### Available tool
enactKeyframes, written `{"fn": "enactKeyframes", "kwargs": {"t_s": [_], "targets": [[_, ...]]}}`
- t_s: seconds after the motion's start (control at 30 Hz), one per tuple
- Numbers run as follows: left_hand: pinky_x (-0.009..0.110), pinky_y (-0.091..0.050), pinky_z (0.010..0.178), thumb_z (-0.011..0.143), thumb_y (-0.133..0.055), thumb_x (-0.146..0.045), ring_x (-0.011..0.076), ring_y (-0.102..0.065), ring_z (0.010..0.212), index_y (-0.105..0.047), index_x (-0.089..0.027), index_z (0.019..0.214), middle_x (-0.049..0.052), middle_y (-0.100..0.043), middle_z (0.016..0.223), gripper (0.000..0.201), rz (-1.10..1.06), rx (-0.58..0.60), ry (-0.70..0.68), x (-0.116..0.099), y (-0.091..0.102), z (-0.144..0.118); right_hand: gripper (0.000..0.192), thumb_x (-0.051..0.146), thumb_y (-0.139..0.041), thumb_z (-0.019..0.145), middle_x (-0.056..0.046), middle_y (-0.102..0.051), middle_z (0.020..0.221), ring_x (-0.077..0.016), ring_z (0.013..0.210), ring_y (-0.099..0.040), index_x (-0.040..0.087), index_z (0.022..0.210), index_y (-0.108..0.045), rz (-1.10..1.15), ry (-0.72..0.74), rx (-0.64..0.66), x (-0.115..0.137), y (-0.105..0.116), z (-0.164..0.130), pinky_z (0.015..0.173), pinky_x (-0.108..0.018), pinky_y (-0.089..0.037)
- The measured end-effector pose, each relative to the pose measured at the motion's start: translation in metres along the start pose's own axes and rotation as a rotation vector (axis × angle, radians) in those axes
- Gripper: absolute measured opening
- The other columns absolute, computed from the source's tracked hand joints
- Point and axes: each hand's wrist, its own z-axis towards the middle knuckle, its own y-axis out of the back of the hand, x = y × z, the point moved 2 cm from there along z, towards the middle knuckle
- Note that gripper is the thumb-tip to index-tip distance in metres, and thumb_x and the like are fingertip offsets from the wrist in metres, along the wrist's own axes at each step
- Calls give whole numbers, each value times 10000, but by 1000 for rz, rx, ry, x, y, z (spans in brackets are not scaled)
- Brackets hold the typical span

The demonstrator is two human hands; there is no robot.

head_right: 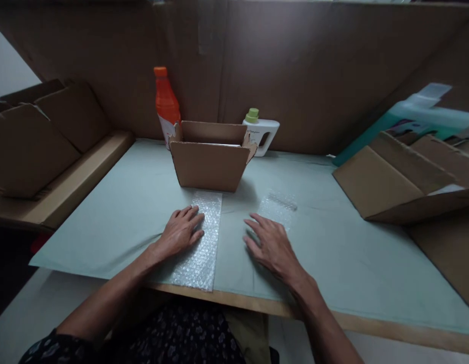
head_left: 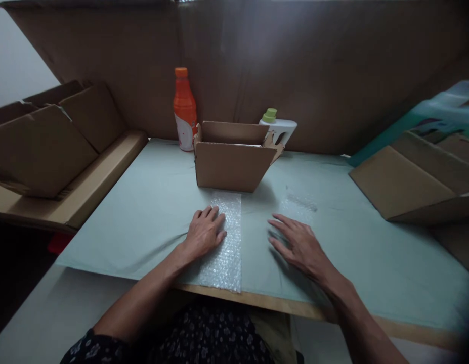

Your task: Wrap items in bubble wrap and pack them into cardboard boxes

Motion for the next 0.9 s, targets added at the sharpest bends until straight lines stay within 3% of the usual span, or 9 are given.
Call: {"fn": "enactKeyframes", "kwargs": {"t_s": [0.13, 0.2, 0.27, 0.37, 0.47, 0.57, 0.67, 0.8, 0.9], "targets": [[547, -371, 1085, 927, -586, -291, 367, -445, 1373, -556, -197, 1313, 167, -509, 1484, 399, -19, -42, 44, -4, -4, 0, 338, 301, -479, 923, -173, -715, 1234, -341, 1123, -659, 170, 1105, -732, -82, -121, -52, -29, -1, -28, 901, -507, -481], [559, -337, 1113, 913, -597, -277, 363, -431, 1384, -578, -203, 1290, 156, -512, 1487, 385, -100, -45, 71, -4, -4, 0, 321, 298, -453, 945, -138, -767, 1094, -313, 1007, -699, 191, 1003, -750, -45, -183, -126, -33, -1, -25, 853, -476, -494], [567, -276, 1166, 876, -635, -250, 357, -376, 1430, -606, -205, 1264, 141, -475, 1529, 392, -314, -70, 123, 0, 1, 0, 317, 336, -459, 956, -111, -787, 989, -288, 912, -717, 201, 950, -745, 51, -243, -260, -30, 6, -16, 815, -444, -508], [522, -290, 1191, 851, -656, -252, 333, -376, 1439, -640, -179, 1219, 147, -488, 1517, 376, -793, -142, 273, 11, 13, -5, 307, 382, -493, 963, -97, -786, 994, -270, 915, -724, 195, 977, -737, 219, -275, -462, -9, 28, -1, 817, -413, -526], [424, -539, 959, 940, -542, -389, 279, -633, 1170, -618, -140, 1239, 173, -650, 1284, 397, -1044, -121, 362, 18, 22, -15, 251, 354, -526, 977, -78, -779, 1041, -252, 953, -716, 209, 1037, -723, 276, -156, -527, 38, 47, 6, 836, -392, -519], [305, -586, 634, 972, -451, -495, 210, -717, 849, -483, -99, 1383, 174, -698, 1107, 572, -1133, -63, 397, 14, 20, -26, 183, 244, -526, 986, -64, -781, 979, -226, 873, -702, 203, 1027, -700, 271, 105, -424, 98, 45, 0, 803, -374, -490], [230, -506, 493, 923, -549, -439, 153, -670, 681, -350, -77, 1475, 113, -695, 970, 690, -1142, -55, 420, 9, 9, -31, 154, 142, -527, 964, -45, -766, 878, -204, 772, -667, 184, 964, -675, 297, 257, -225, 141, 24, -12, 759, -363, -448], [197, -424, 498, 827, -606, -195, 84, -535, 516, -426, -105, 1445, -45, -601, 721, 650, -1047, -100, 417, 8, -2, -28, 136, 97, -568, 937, -43, -757, 938, -206, 841, -664, 180, 973, -668, 362, 265, -78, 153, -2, -24, 813, -372, -427], [203, -394, 548, 773, -572, -86, 79, -487, 519, -561, -128, 1335, -79, -545, 640, 564, -952, -152, 406, 8, 0, -26, 160, 92, -569, 942, -43, -753, 1005, -210, 904, -660, 189, 1025, -665, 408, 272, -69, 146, -7, -30, 853, -379, -425]]}}
